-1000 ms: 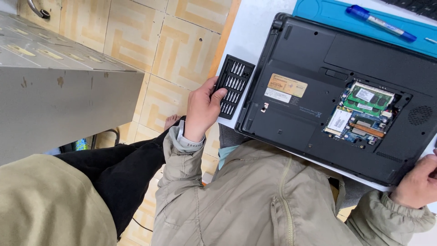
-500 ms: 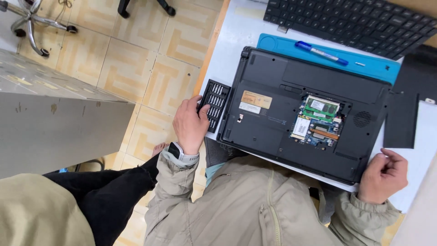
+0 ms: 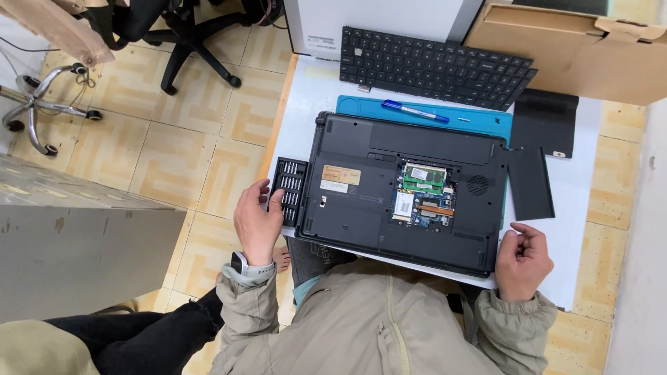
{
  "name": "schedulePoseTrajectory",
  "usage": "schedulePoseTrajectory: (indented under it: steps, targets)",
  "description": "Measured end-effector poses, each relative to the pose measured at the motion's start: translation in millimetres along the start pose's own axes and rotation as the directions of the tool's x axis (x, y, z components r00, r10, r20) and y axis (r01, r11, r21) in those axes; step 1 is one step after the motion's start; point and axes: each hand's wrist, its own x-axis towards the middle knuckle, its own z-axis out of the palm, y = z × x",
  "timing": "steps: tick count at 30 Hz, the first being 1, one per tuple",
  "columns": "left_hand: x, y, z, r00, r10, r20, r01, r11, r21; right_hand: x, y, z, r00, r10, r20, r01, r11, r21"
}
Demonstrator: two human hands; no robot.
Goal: Unscrewing internal screws and manipulating internal components of a laptop during a repair process.
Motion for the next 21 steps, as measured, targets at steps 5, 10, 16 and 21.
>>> schedulePoseTrajectory:
  steps: [5,10,16,21]
  targets:
    - [-4.0,4.2,-6.3,0.994,0.019,-0.111,-0.028,0.996,-0.08,1.9,14.5,1.7,0.999,-0.044,-0.011,0.045,0.997,0.067]
    - [-6.6,-4.5,-5.5,0.966,0.104,-0.238,-0.127,0.989,-0.082,3.9,21.0,2.6,0.996,-0.082,-0.023,0.084,0.99,0.114]
    - [-8.2,11.0,-21.3,0.911,0.141,-0.388,-0.231,0.953,-0.196,3.2,22.1,2.4,0.996,-0.086,-0.021,0.088,0.989,0.118]
    - [-14.7,7.6,-25.0,0.979,0.014,-0.206,-0.182,0.525,-0.831,0.8,18.3,0.0,0.995,-0.099,-0.018,0.1,0.987,0.127]
